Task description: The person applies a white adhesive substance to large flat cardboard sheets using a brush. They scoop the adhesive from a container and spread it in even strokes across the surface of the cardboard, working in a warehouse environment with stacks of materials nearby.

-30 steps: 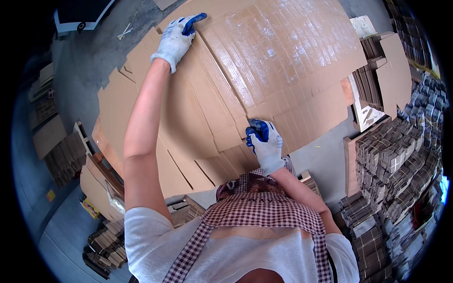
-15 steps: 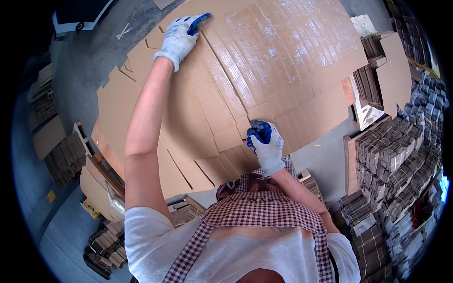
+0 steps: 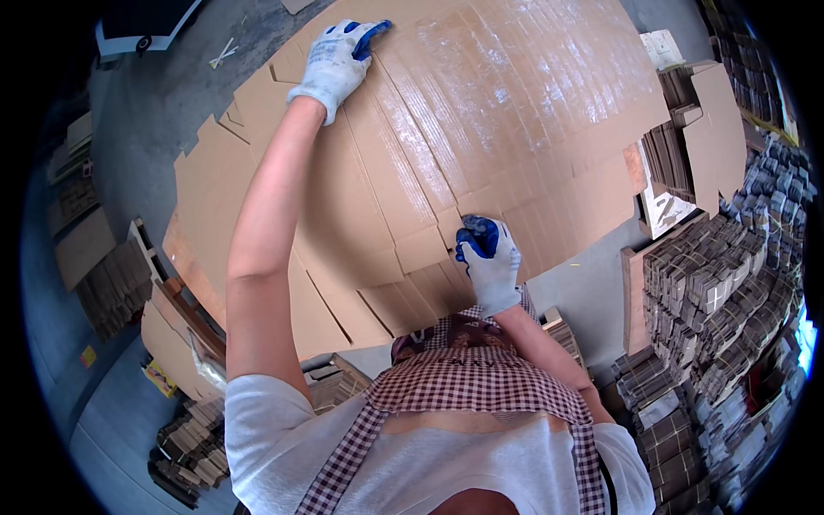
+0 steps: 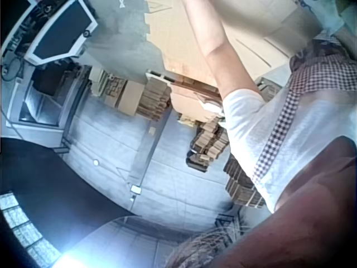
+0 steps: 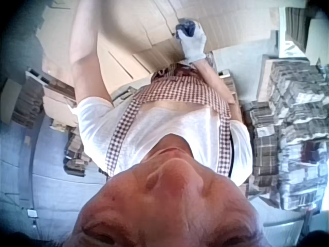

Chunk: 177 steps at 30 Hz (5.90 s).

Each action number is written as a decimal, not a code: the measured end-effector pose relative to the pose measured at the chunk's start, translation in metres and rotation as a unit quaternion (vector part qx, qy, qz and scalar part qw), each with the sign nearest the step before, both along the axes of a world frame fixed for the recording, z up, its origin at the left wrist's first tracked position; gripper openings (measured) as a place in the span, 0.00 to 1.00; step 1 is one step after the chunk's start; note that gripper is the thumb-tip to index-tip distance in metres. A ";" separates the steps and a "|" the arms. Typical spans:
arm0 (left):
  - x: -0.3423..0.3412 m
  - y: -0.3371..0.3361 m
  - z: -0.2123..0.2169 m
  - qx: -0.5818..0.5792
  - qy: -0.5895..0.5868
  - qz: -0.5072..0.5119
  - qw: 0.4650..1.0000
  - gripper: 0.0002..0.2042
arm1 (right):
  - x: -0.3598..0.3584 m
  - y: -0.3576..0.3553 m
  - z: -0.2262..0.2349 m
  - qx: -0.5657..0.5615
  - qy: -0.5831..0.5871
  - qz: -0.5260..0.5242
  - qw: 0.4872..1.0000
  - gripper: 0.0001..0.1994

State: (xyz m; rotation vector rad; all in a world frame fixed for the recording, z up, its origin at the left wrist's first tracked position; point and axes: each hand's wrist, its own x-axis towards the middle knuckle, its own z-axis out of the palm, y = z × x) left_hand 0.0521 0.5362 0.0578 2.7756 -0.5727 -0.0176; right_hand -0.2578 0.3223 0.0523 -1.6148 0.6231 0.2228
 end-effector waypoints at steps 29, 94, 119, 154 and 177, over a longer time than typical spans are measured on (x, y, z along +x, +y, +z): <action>-0.166 0.083 0.002 -0.077 -0.152 0.149 0.974 0.17 | -0.021 0.011 0.025 0.173 0.278 0.024 0.944 0.10; -0.324 0.018 0.028 0.123 0.114 0.111 0.980 0.55 | -0.009 -0.010 0.005 -0.407 -0.217 0.461 0.759 0.23; -0.331 -0.030 0.025 0.140 -0.021 0.022 0.990 0.30 | -0.003 -0.011 0.007 -0.403 -0.260 0.431 0.764 0.18; -0.324 -0.026 0.019 0.129 -0.036 -0.017 0.991 0.26 | -0.006 -0.018 0.003 -0.372 -0.212 0.484 0.763 0.24; -0.340 -0.020 0.014 -0.020 0.000 0.044 0.999 0.18 | -0.007 -0.005 0.048 -0.401 -0.163 0.485 0.760 0.18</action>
